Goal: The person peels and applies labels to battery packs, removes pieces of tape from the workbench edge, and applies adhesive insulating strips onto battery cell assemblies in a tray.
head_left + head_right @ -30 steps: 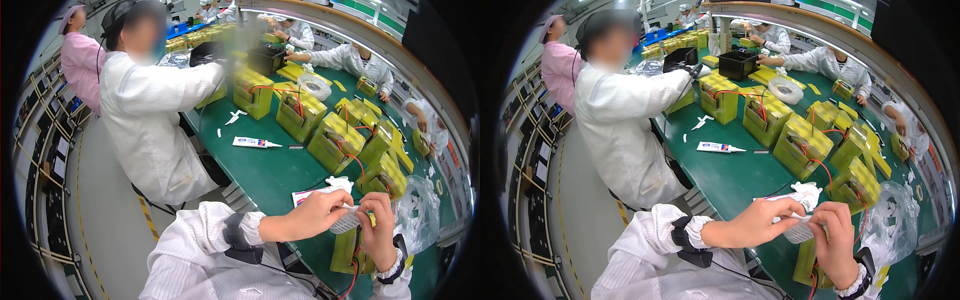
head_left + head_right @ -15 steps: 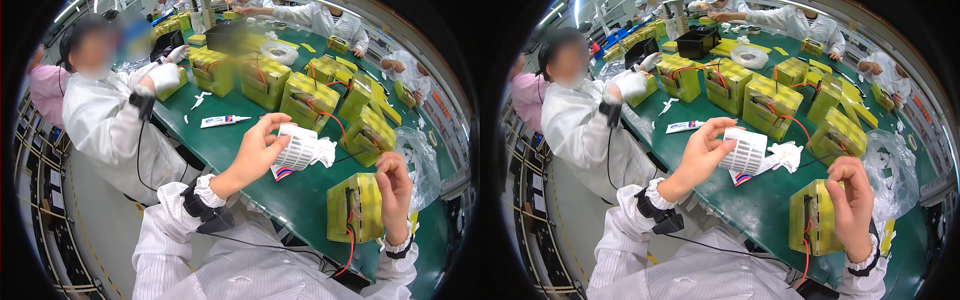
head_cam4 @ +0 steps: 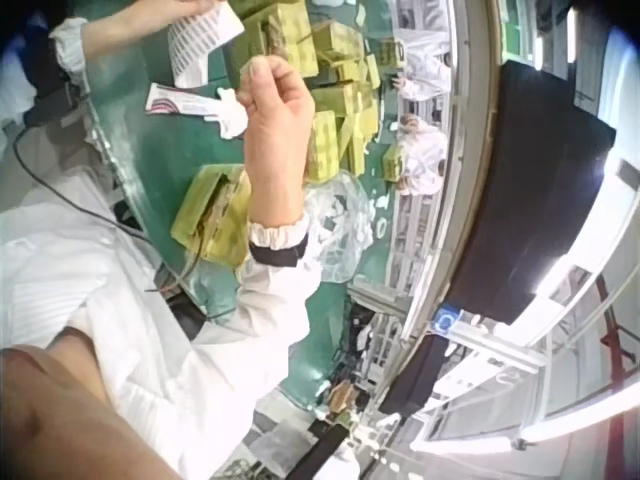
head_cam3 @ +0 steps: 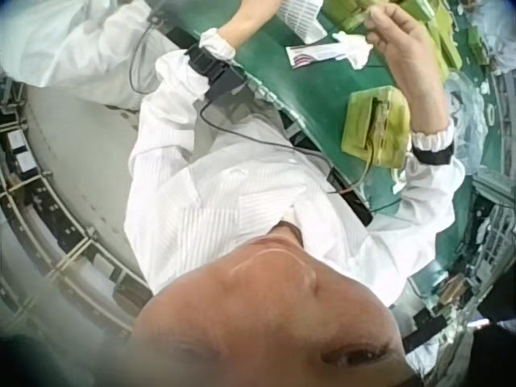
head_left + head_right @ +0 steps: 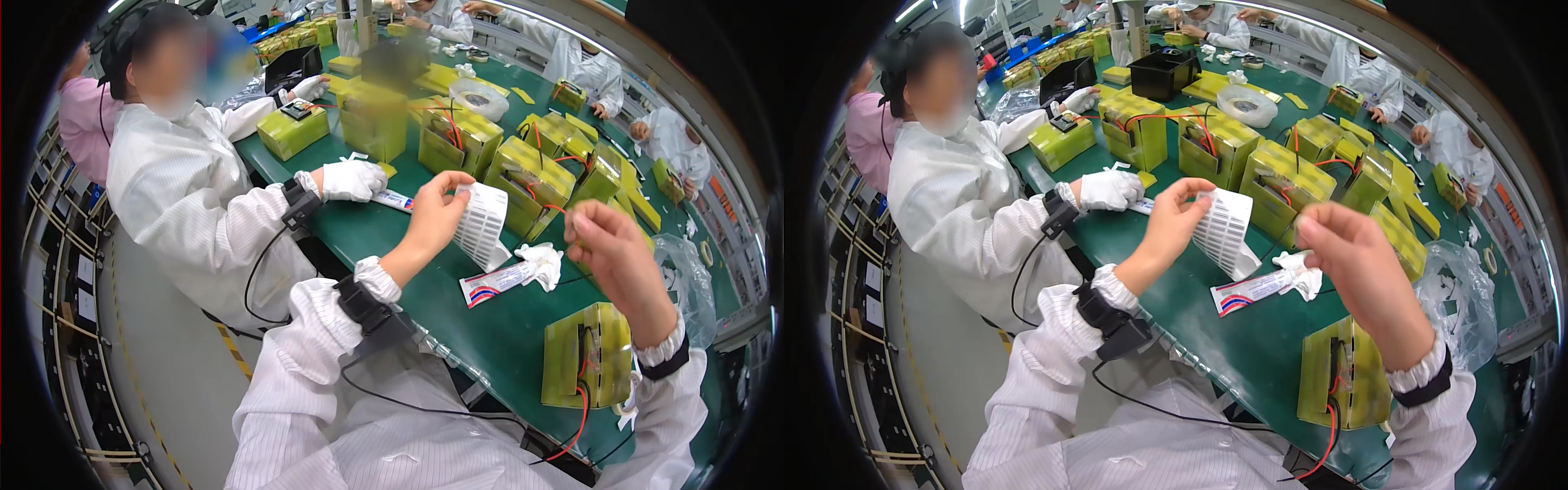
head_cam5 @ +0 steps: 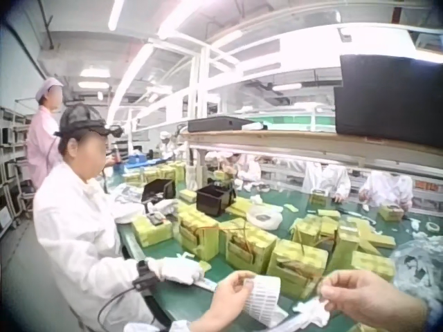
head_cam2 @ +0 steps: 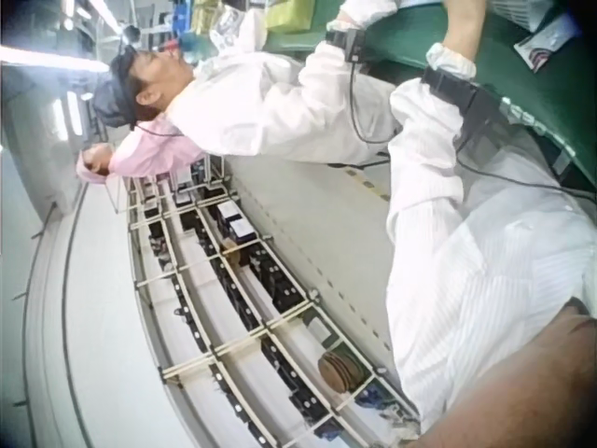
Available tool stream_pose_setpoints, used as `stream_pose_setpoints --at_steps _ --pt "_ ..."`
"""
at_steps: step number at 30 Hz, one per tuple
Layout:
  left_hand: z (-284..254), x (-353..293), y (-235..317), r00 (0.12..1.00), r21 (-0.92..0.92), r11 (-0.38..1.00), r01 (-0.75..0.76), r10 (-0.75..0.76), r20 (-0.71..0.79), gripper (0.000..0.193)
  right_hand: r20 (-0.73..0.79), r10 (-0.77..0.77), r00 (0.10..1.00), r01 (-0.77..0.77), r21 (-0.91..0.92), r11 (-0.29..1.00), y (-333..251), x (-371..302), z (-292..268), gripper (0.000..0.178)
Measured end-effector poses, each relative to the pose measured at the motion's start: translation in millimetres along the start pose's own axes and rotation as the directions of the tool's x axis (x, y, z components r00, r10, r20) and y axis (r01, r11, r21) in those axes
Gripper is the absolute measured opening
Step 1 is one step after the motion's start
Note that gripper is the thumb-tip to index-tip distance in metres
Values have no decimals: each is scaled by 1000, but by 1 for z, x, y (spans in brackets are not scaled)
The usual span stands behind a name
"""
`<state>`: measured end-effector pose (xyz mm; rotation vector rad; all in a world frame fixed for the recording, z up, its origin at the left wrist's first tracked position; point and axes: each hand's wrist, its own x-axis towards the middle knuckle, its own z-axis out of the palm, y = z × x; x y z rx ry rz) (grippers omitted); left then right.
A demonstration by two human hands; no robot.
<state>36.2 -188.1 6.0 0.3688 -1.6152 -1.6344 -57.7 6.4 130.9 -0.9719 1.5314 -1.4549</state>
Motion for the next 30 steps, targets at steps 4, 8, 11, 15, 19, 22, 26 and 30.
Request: stream_pose_setpoints --at_steps 4,8,11,15,19,22,26,30 --pt "-23 41 35 961 51 961 -272 273 -31 16 -110 23 994 -24 -8 1000 4 -35 -9 13" --pt "-35 136 61 892 315 853 -416 451 -44 17 -290 -25 957 40 46 998 16 -75 -27 13" --pt "-21 209 77 803 439 732 -521 594 -39 19 -385 -80 919 107 49 993 21 -106 -42 13" --pt "10 268 60 800 523 689 -501 599 -23 23 -601 -104 792 152 29 988 33 -139 -61 13" --pt "25 298 25 818 739 536 -409 575 36 26 -670 -80 738 131 26 991 39 -161 -81 15" --pt "22 332 -8 908 761 578 -295 419 33 24 -711 -97 696 148 10 989 38 -168 -83 16" --pt "73 333 -27 922 774 540 -330 362 140 28 -771 -81 631 163 30 986 48 -174 -98 18" --pt "74 346 -39 893 483 827 -287 49 447 71 -791 -62 608 139 30 990 54 -172 -102 18"
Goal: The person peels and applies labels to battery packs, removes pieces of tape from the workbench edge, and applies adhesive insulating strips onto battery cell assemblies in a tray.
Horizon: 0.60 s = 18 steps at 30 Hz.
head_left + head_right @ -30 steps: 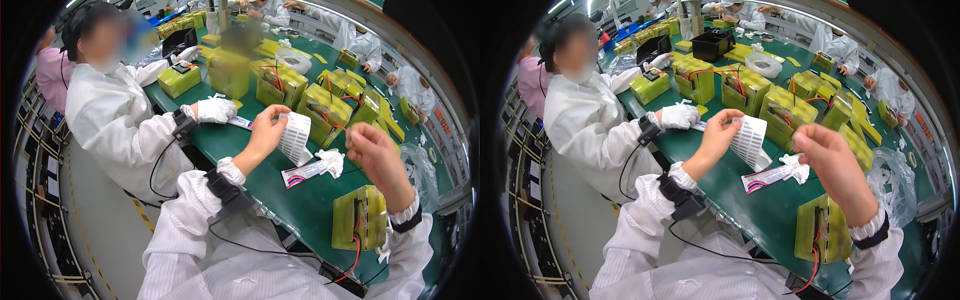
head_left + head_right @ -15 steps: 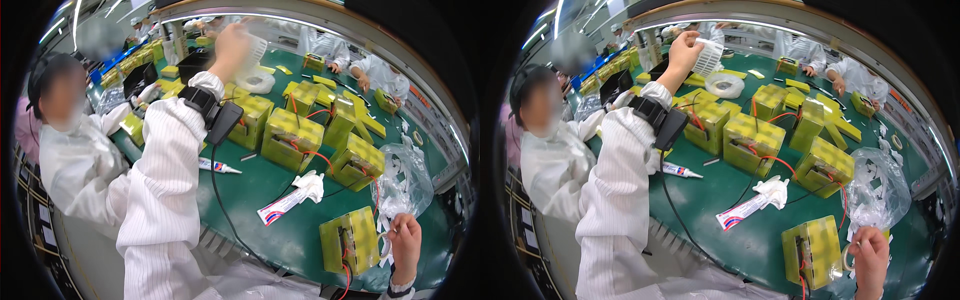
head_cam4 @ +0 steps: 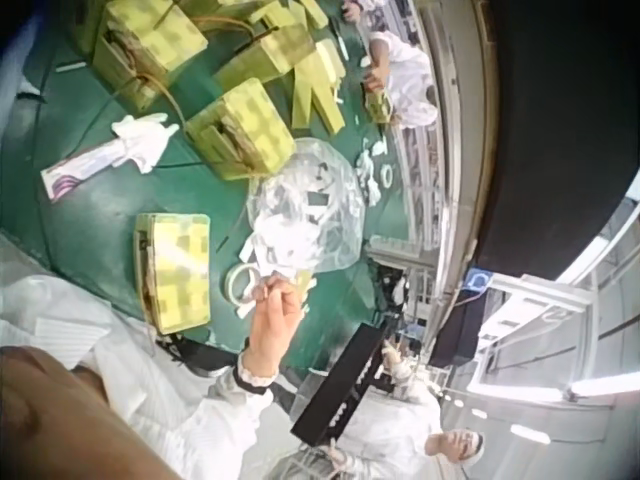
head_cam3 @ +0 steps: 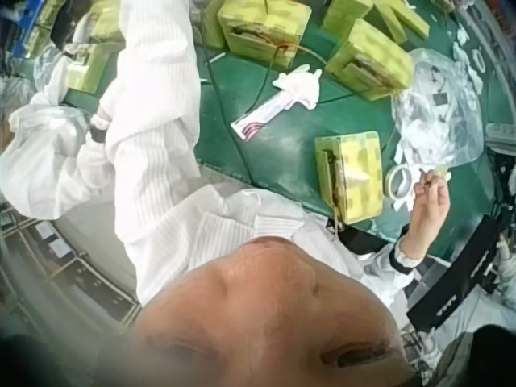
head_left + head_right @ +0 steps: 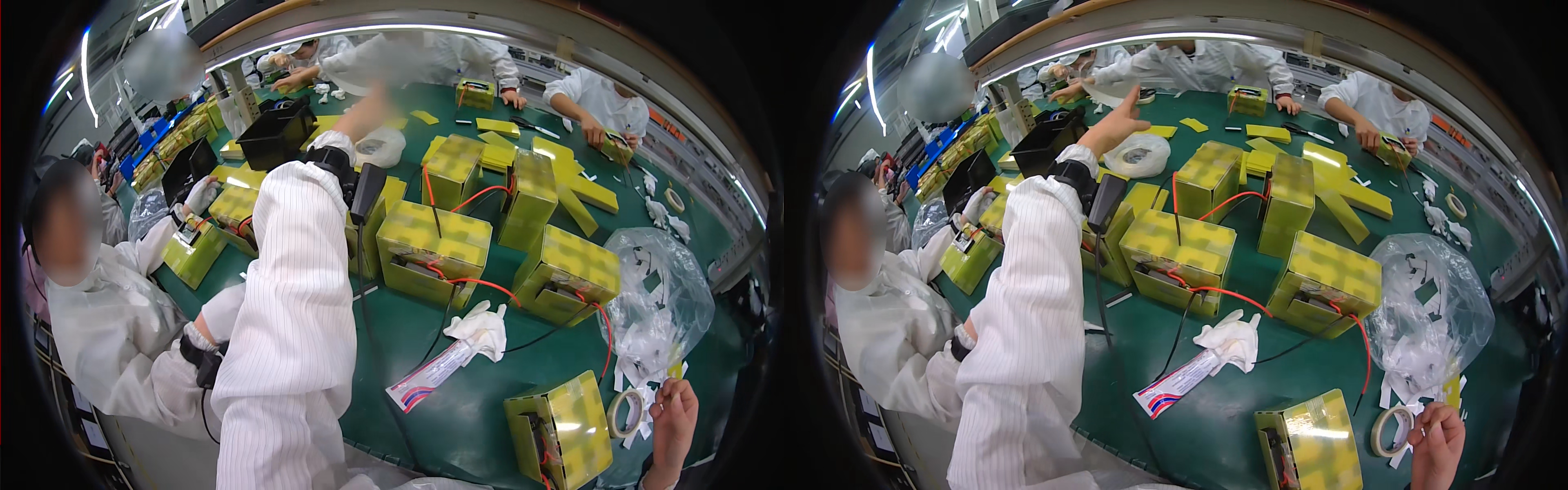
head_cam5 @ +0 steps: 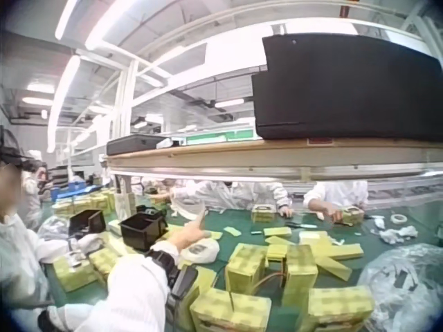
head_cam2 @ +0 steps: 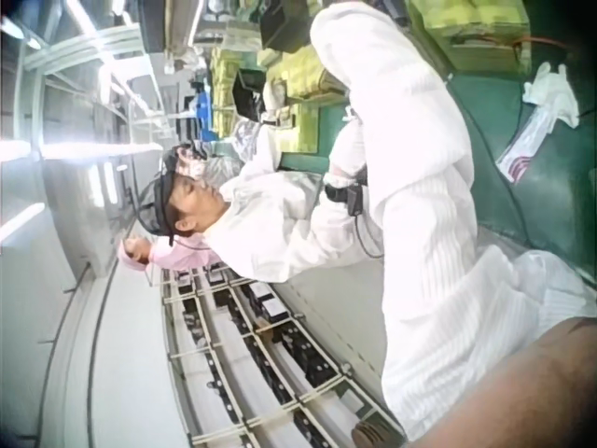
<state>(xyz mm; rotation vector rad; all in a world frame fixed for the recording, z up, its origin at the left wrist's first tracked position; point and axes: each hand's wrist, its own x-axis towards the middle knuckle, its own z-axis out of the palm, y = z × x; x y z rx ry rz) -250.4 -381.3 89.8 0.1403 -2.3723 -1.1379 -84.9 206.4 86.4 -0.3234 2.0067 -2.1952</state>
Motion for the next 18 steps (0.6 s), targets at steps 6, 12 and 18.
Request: stream_pose_setpoints --at_steps 6,12,18 --pt "-19 -24 -20 996 176 984 -43 28 86 72 90 9 996 -10 8 1000 4 1 11 18" --pt "-77 -82 36 984 399 916 43 -109 143 45 218 -37 975 34 17 999 -3 -7 21 16" --pt "-111 -115 16 945 467 855 225 -308 109 37 169 -54 984 58 -19 998 -1 -11 6 13"
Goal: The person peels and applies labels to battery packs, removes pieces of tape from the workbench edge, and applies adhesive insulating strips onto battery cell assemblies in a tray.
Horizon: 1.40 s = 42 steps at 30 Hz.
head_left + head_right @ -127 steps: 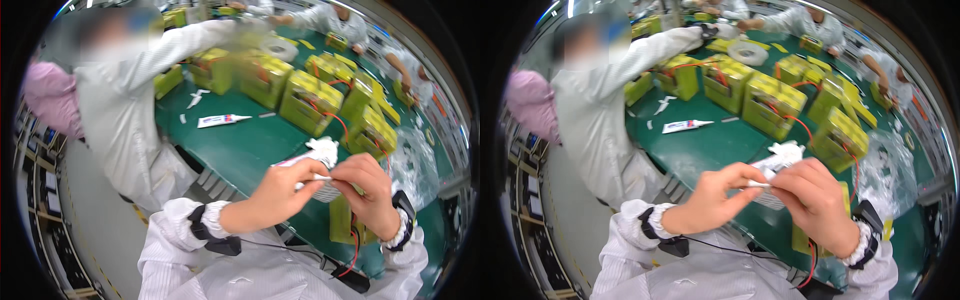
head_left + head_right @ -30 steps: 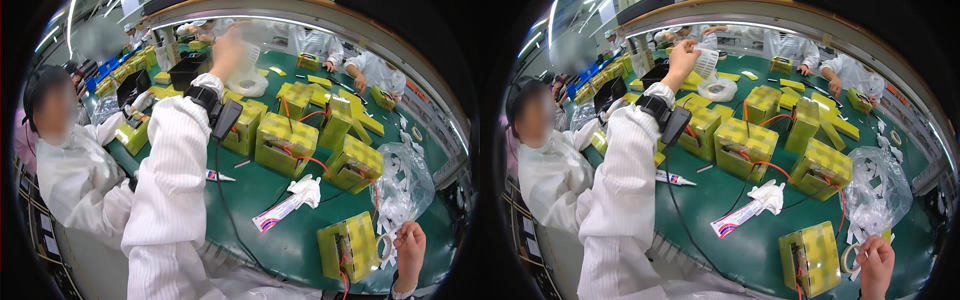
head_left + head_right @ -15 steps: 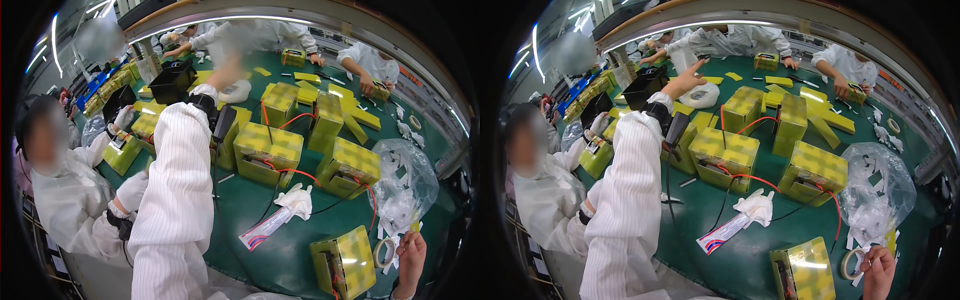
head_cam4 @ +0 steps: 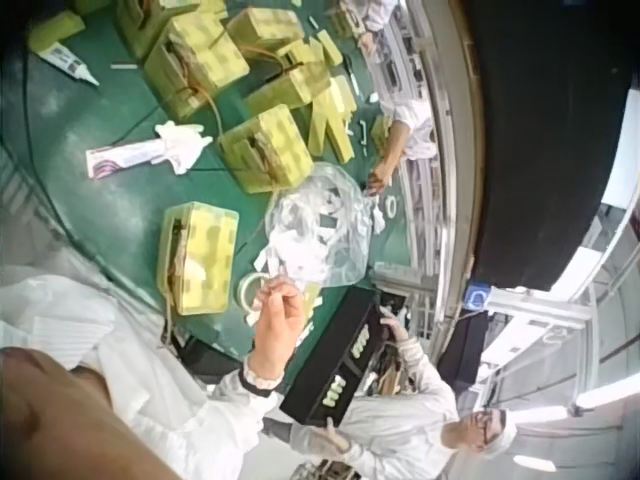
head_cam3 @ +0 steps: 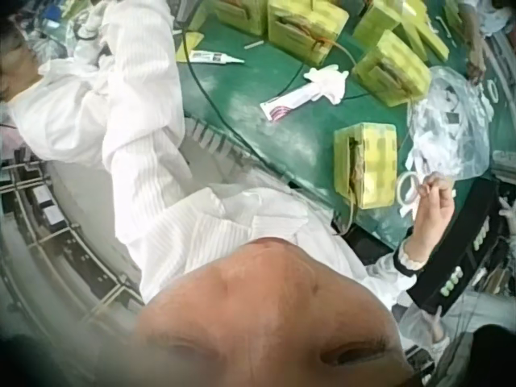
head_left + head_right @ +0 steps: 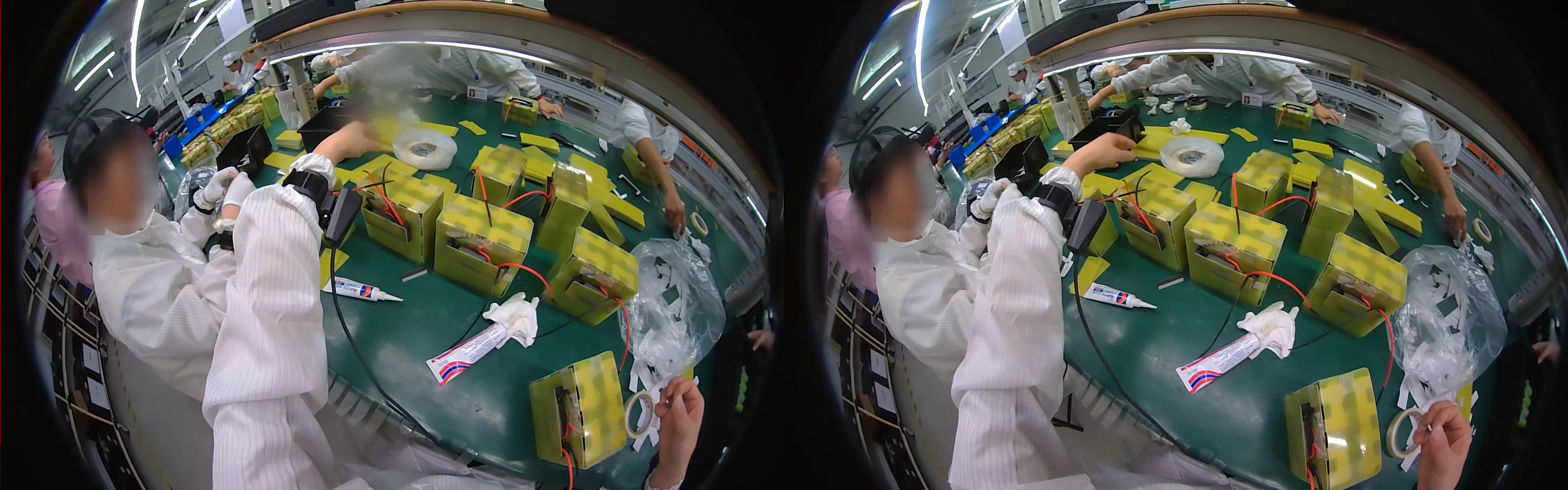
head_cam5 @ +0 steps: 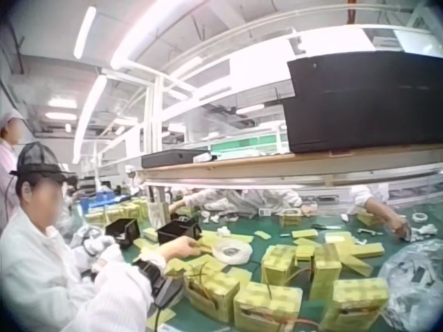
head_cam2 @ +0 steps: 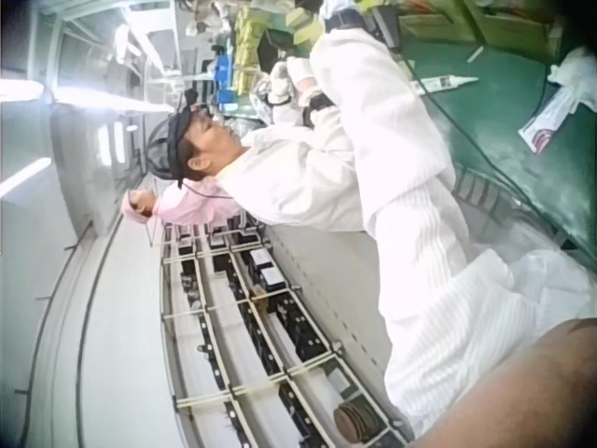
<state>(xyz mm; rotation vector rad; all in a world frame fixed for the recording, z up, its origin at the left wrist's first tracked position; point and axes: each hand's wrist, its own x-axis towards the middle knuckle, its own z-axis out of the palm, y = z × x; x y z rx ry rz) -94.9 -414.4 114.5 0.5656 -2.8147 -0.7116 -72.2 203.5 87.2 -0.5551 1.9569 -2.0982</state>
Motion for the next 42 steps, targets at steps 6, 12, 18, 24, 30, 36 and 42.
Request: stream_pose_setpoints --at_steps 6,12,18,24,30,36,42 --pt "22 40 -28 937 13 975 223 -218 273 52 -66 -17 998 10 -106 994 5 5 -29 11" --pt "39 85 -57 707 23 889 457 -379 597 76 -75 53 996 -50 41 998 -7 28 -38 13" --pt "59 107 -77 485 -140 823 551 -180 856 54 -81 61 995 -58 37 998 8 52 -50 19" --pt "51 104 -72 534 77 941 330 -253 807 35 -152 19 988 -47 -180 983 30 52 -68 18" --pt "51 136 -66 470 223 914 -338 -42 882 34 -331 -21 943 -45 -190 981 11 50 -16 20" --pt "40 145 -92 933 116 982 -150 102 344 9 -294 -8 956 -29 -121 992 8 51 -3 21" --pt "43 171 -41 928 -267 909 -319 357 107 46 -293 31 956 -35 -8 999 2 30 -3 14"
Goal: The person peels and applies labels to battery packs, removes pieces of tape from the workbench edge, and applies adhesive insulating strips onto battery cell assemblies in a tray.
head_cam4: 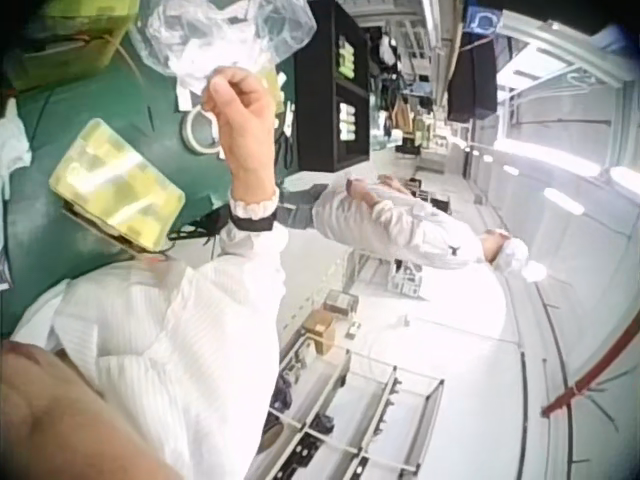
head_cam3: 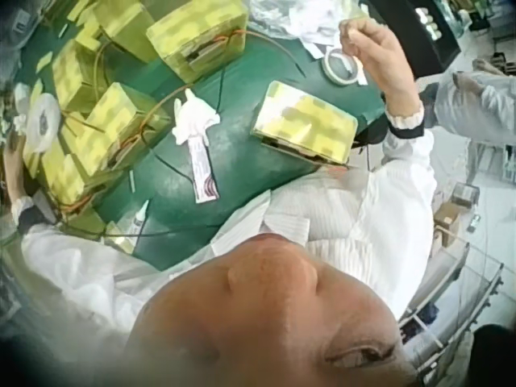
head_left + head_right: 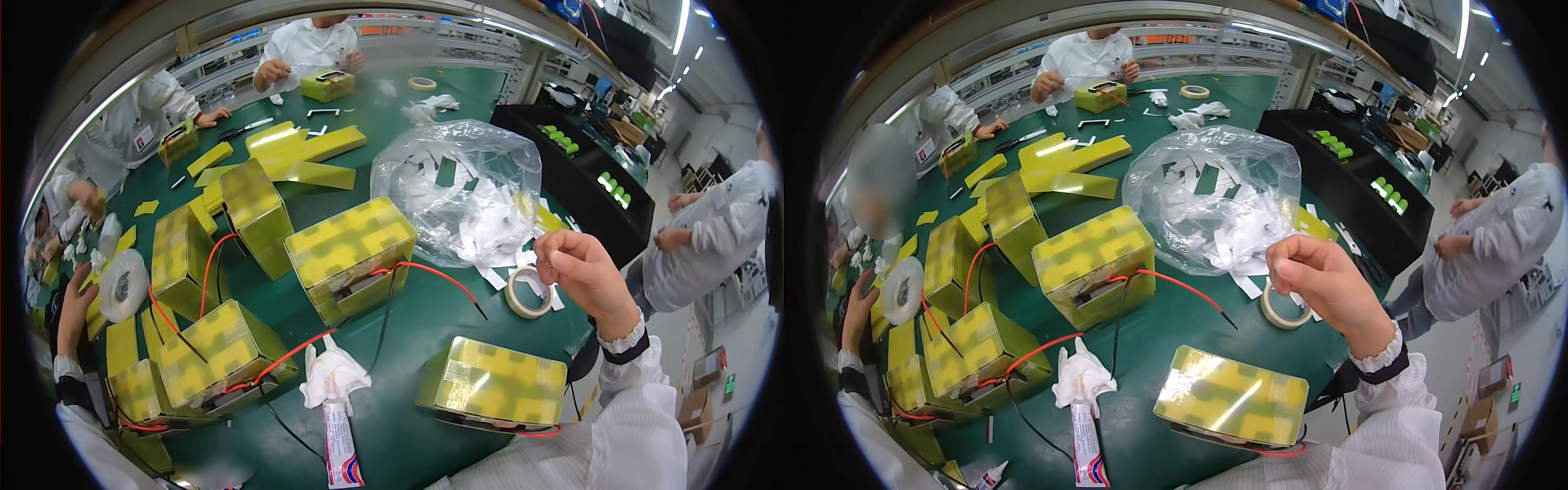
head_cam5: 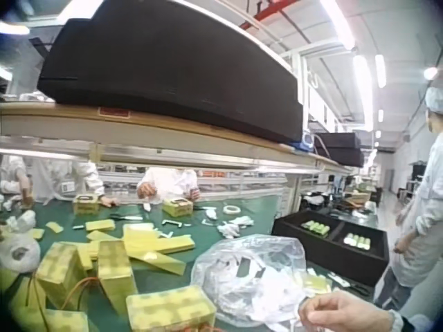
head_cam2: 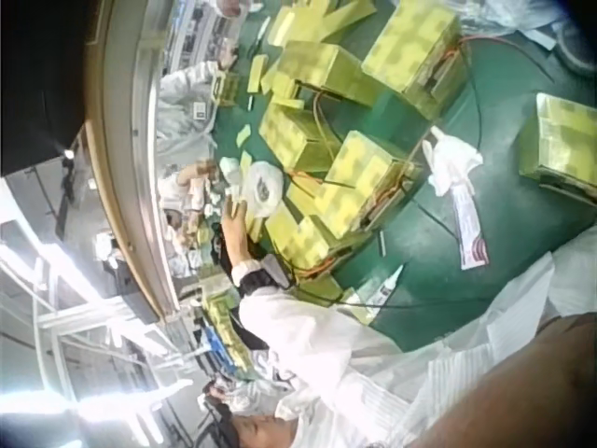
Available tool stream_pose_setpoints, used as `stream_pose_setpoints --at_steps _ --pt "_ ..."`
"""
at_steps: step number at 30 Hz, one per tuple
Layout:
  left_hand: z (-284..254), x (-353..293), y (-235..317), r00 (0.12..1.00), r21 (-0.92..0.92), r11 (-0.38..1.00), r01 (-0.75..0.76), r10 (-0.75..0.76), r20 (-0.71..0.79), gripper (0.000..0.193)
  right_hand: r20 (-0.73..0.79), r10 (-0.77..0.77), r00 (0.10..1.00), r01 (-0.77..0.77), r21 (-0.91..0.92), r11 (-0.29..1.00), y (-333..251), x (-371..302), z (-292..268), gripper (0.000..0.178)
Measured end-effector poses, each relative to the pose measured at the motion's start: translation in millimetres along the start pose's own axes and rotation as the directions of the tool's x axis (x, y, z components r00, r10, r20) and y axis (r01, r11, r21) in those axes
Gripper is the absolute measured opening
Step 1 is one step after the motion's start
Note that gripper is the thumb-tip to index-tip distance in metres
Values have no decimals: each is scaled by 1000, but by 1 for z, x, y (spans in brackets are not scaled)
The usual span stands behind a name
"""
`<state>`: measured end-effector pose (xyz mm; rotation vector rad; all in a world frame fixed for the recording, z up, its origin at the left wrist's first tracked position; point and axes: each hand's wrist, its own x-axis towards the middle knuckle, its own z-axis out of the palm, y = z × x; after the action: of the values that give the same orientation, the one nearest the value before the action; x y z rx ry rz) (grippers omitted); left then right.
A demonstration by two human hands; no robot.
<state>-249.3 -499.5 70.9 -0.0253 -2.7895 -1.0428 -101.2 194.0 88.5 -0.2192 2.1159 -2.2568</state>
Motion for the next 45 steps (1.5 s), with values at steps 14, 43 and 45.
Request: stream_pose_setpoints --at_steps 14,43,45 --pt "50 -173 242 996 -114 990 -85 89 33 17 223 86 971 -118 135 984 -17 -11 40 12" --pt "214 -377 333 969 -824 559 86 -238 -61 14 813 145 564 -81 -120 989 -20 -77 155 29" --pt "217 -382 323 955 -839 531 120 -291 -48 12 766 12 643 138 -131 982 -17 -73 155 32"
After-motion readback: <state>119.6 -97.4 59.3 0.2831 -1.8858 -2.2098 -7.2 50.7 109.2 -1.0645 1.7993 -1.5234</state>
